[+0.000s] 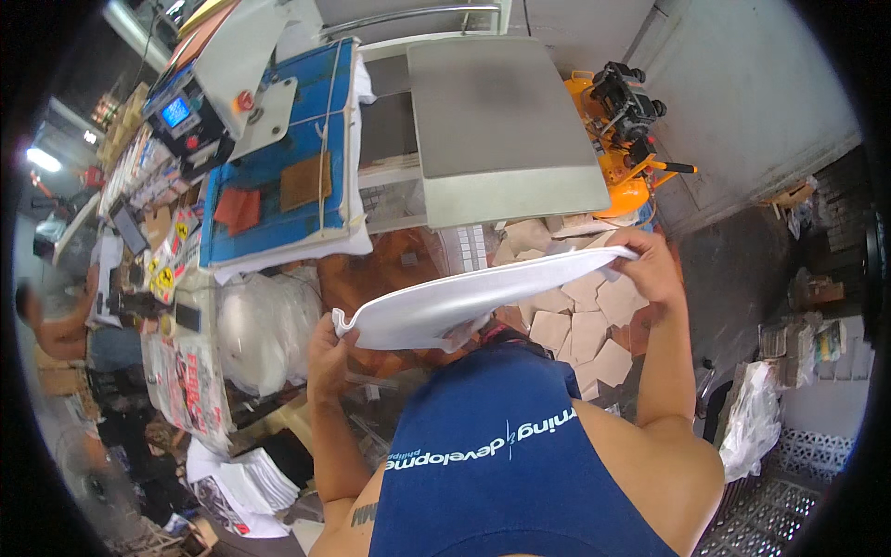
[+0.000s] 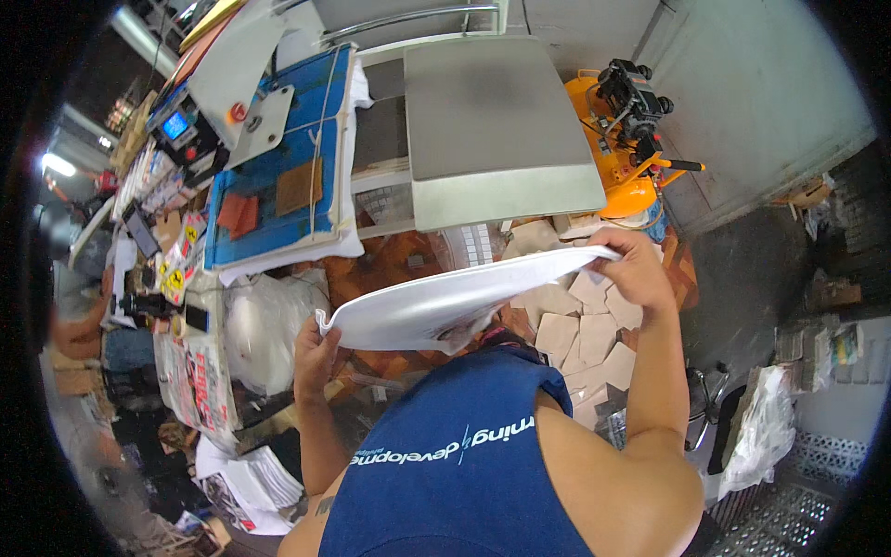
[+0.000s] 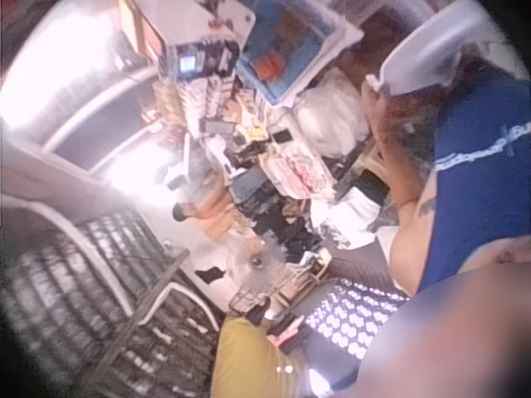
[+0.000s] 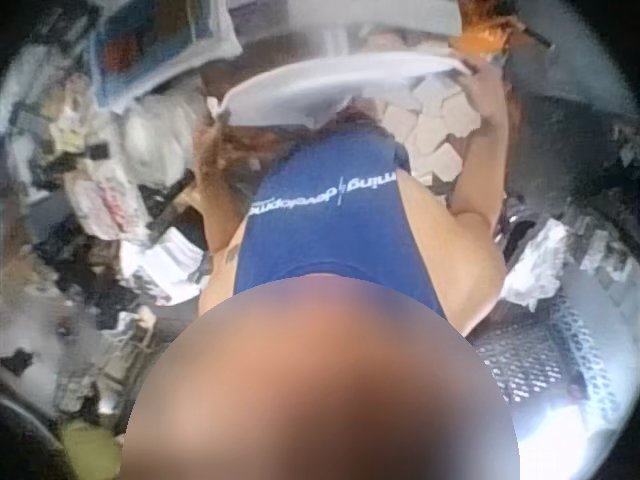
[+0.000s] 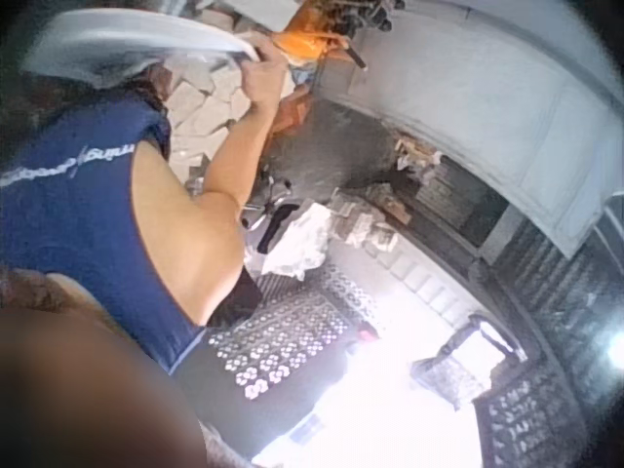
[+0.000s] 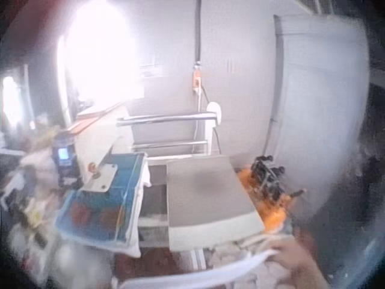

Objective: The person places white t-shirts onto a heat press, aligns them, and operates the machine to apply a Ferrari-themed graphic. They then remove the printed shirts and place them on a nearby table, repeating the process with additional shirts.

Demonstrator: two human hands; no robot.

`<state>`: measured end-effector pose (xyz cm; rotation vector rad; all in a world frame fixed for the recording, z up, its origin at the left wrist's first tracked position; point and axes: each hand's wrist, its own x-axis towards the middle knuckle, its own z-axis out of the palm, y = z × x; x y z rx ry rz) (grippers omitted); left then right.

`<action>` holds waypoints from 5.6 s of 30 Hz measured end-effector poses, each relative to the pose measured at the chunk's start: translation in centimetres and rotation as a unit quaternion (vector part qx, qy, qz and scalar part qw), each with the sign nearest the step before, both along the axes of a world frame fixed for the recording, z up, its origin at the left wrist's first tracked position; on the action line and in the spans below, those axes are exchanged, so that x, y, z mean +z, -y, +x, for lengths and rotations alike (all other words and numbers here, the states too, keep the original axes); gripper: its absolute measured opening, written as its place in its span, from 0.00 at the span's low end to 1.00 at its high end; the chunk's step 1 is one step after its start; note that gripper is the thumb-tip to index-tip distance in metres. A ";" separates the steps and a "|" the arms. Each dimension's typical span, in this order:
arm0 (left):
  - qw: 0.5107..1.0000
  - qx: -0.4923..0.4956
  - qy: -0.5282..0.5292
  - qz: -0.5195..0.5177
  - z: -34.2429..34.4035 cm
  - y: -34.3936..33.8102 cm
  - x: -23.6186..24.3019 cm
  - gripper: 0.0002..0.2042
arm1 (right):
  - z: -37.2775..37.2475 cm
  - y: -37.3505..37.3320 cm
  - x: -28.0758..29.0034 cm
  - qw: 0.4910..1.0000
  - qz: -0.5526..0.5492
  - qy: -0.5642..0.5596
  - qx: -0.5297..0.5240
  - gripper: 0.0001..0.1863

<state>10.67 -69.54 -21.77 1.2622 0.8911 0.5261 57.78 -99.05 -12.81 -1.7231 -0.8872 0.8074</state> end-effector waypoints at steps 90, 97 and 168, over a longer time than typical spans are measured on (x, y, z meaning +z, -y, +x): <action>0.709 0.304 -0.330 0.544 22.5 -22.3 12.6 0.21 | 25.1 -26.5 -12.3 0.890 0.097 0.436 -0.097 0.15; 0.590 0.185 -0.544 0.568 4.9 -32.3 12.2 0.28 | 13.7 -21.7 -13.2 0.855 -0.092 0.495 0.124 0.38; 0.966 0.053 -0.096 -0.236 -25.8 -46.5 -11.5 0.18 | -4.2 -37.6 5.3 0.608 0.136 0.648 -0.438 0.17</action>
